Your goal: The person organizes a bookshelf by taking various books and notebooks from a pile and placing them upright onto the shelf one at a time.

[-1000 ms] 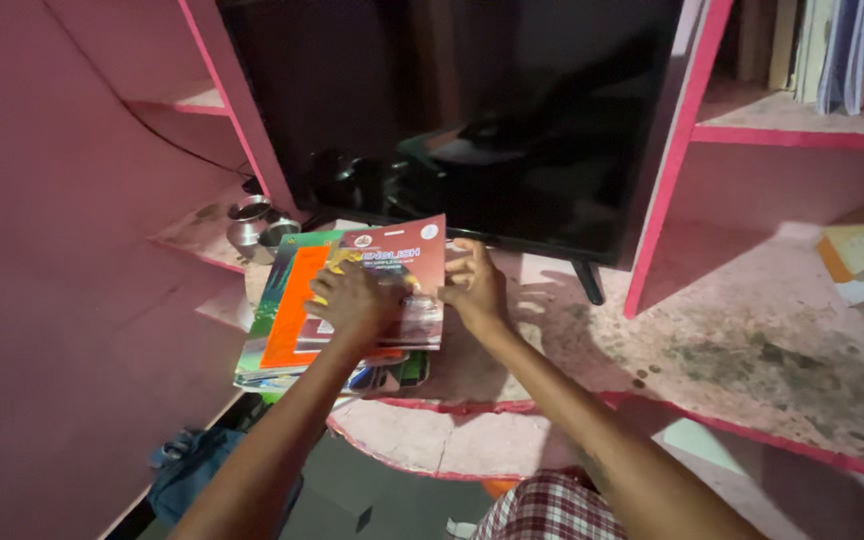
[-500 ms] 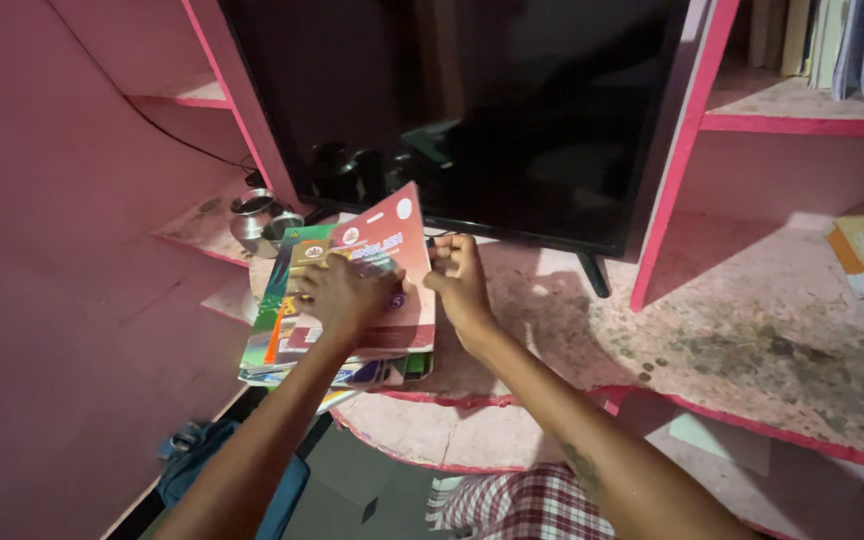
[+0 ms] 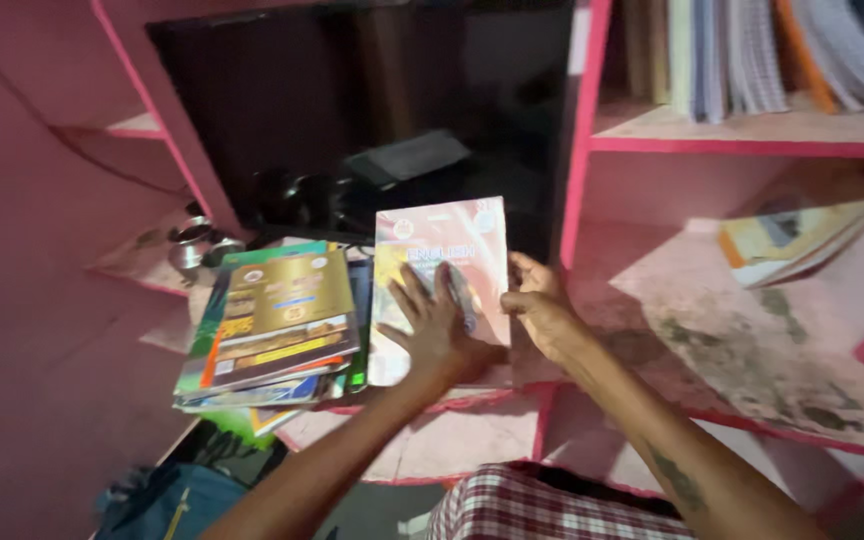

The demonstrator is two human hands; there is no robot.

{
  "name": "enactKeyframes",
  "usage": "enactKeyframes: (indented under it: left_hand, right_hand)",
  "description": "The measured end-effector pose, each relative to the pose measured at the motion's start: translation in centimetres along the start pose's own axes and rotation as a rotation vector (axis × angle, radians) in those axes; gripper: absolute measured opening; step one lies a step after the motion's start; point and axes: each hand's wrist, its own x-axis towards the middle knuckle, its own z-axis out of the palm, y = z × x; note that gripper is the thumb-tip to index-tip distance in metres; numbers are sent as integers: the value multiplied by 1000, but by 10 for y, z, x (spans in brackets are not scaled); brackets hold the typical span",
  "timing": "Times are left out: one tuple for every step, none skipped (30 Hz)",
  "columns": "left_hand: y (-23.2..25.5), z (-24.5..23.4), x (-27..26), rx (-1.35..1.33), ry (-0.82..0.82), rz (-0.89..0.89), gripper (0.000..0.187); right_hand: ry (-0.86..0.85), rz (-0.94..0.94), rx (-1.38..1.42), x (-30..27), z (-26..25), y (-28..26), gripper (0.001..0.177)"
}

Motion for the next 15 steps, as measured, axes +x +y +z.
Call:
enactKeyframes:
  left_hand:
    - [17,5,-10,-64,22,28,153]
    - [33,12,-20,-129,44,56,154]
    - [46,19,-27,-193,65,85,155]
    - [57,26,-33,-219,60,102,154]
    - [68,34,-36,-247,55,119,153]
    - [78,42,-38,-276,50,137,152]
    - [88,52,-43,-320,58,158,153]
    - [98,62,-47,-364,67,178,154]
    - [107,73,-50,-411,78,196,155]
    - [116,84,-52,-455,94,226,153]
    - [123,98,-54,-499,109,252,152]
    - [131,113,-57,-542,123,277,150]
    - [139,129,-62,-561,160,339,148]
    - [149,145,-65,-580,197,402,146]
    - [158,159,-67,-599,235,464,144]
  right_hand:
    - [15,11,-36,-6,-11,-7,73]
    - [31,22,-72,-12,-22,-14,70]
    - [31,-5,-83,-18,-33,-19,68]
    - [31,-32,-94,-22,-44,-24,66]
    - [32,-59,-108,-27,-56,-30,64]
    - [20,-61,-98,-33,-67,-37,62]
    - [13,-62,-85,-41,-79,-43,61]
    - [5,-63,-73,-49,-89,-48,59]
    - [42,-66,-58,-58,-99,-54,58]
    - [78,-70,-44,-68,-111,-60,56]
    - [115,-70,-27,-76,-122,-62,55]
    - [141,-88,-36,-82,-134,-65,52]
    - [165,-104,-43,-87,-147,-66,48]
    - [190,-119,-50,-93,-161,-66,45]
    - [237,-119,-60,-98,-173,-63,44]
